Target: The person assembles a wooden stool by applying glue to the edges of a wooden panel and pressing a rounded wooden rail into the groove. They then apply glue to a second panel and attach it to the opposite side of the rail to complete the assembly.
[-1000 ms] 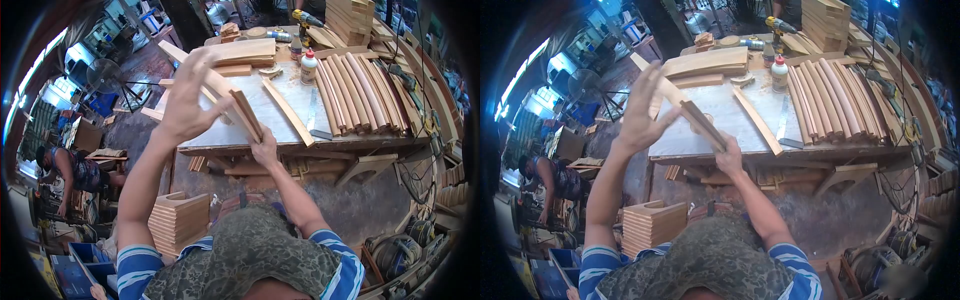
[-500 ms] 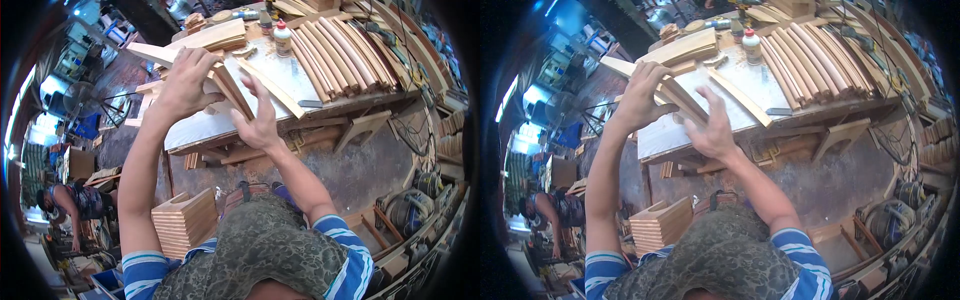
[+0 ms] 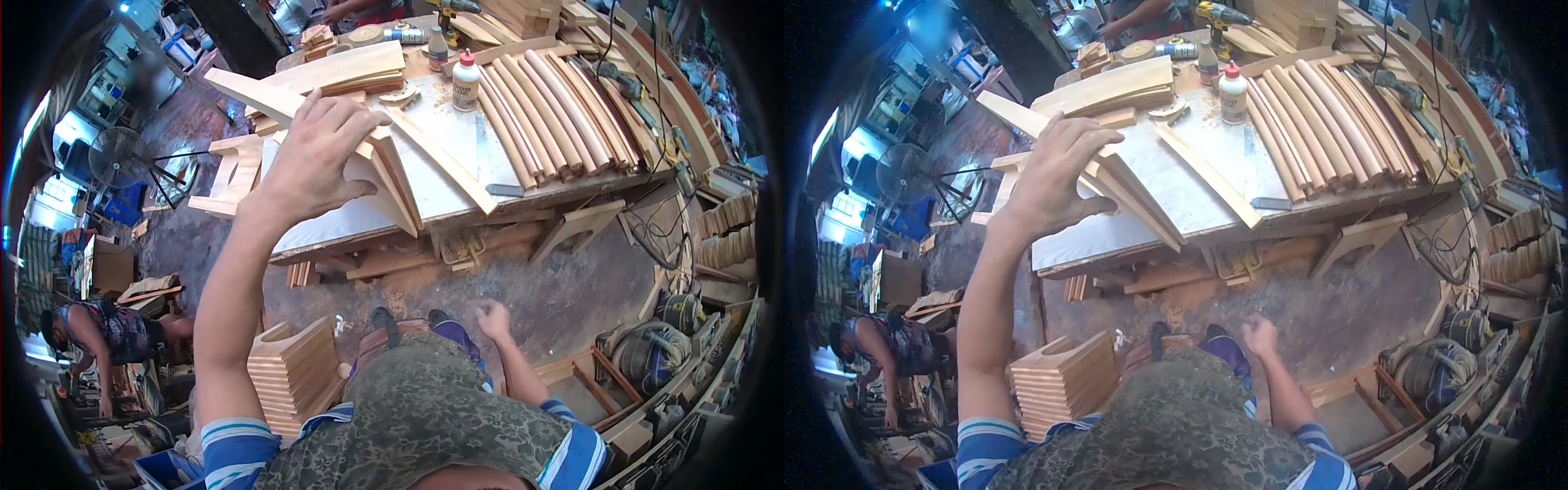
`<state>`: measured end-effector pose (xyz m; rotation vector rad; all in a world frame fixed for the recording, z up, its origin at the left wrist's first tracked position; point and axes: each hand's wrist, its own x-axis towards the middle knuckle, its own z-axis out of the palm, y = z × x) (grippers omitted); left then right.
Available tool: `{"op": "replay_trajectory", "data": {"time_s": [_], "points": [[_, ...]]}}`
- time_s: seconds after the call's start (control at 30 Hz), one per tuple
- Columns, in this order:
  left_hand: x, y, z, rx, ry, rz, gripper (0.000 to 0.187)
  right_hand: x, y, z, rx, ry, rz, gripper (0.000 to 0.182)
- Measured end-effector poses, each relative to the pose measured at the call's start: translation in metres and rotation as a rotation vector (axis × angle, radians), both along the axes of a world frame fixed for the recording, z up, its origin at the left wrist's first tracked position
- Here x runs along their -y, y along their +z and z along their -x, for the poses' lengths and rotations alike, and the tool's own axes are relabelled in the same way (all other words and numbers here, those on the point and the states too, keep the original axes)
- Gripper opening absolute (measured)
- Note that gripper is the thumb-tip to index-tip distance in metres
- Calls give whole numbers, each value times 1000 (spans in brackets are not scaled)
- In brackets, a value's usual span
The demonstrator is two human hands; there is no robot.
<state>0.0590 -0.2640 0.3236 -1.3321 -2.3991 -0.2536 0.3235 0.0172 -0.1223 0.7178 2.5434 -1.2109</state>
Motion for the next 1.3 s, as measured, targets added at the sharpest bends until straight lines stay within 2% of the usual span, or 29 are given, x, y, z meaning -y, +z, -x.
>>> {"op": "replay_trajectory", "data": {"time_s": [0.07, 0.17, 0.23, 0.27, 0.3, 0.37, 0.43, 0.5, 0.57, 0.63, 0.8, 0.87, 0.9, 0.93, 1.0, 1.03, 1.1, 1.2, 1.3], "points": [[6, 11, 7, 35, 43, 44, 81, -17, -7, -18, 79, -91, 3, 29], [20, 18, 36, 24, 54, 82, 76, -25, 29, -19, -44, -128, -120, 34], [24, 20, 51, 131, 63, 161, 67, -15, 53, 8, -444, -70, -281, 31], [25, 17, 53, 71, 13, 115, 59, -13, 53, 25, -483, -84, -216, 33], [25, 18, 53, 70, 3, 114, 59, -11, 54, 43, -520, -97, -148, 35], [27, 20, 52, 104, 66, 187, 70, 11, 101, 83, -545, -211, 82, 36], [32, 18, 51, 99, 38, 164, 67, 31, 127, 117, -588, -237, 225, 33], [41, 14, 50, 97, -7, 125, 62, 49, 137, 142, -554, -191, 257, 32], [52, 11, 48, 100, -73, 67, 46, 67, 152, 156, -540, -126, 381, 30], [65, 5, 38, -30, -96, 36, 34, 78, 177, 169, -506, -275, 643, 27], [95, -4, 10, -3, -100, -16, 26, 52, 196, 239, -613, -531, 674, 28], [101, -6, 0, 46, -85, -27, 25, 35, 212, 275, -644, -483, 614, 35], [104, -7, -3, 61, -75, -37, 25, 27, 213, 298, -657, -525, 763, 47], [104, -7, -2, 75, -62, -44, 26, 23, 223, 320, -712, -544, 854, 69], [103, -4, 3, 84, -46, -17, 26, 4, 207, 383, -735, -554, 553, 91], [100, -4, 3, 96, -26, 4, 27, -5, 192, 413, -726, -537, 561, 91], [85, 0, 8, 109, 29, 4, 27, -15, 167, 473, -796, -520, -158, 100], [66, 13, 14, 141, 103, 43, 26, -24, 147, 523, -776, -448, -123, 103], [48, 19, 23, 170, 139, 75, 26, -32, 147, 533, -687, -438, -59, 101]]}}
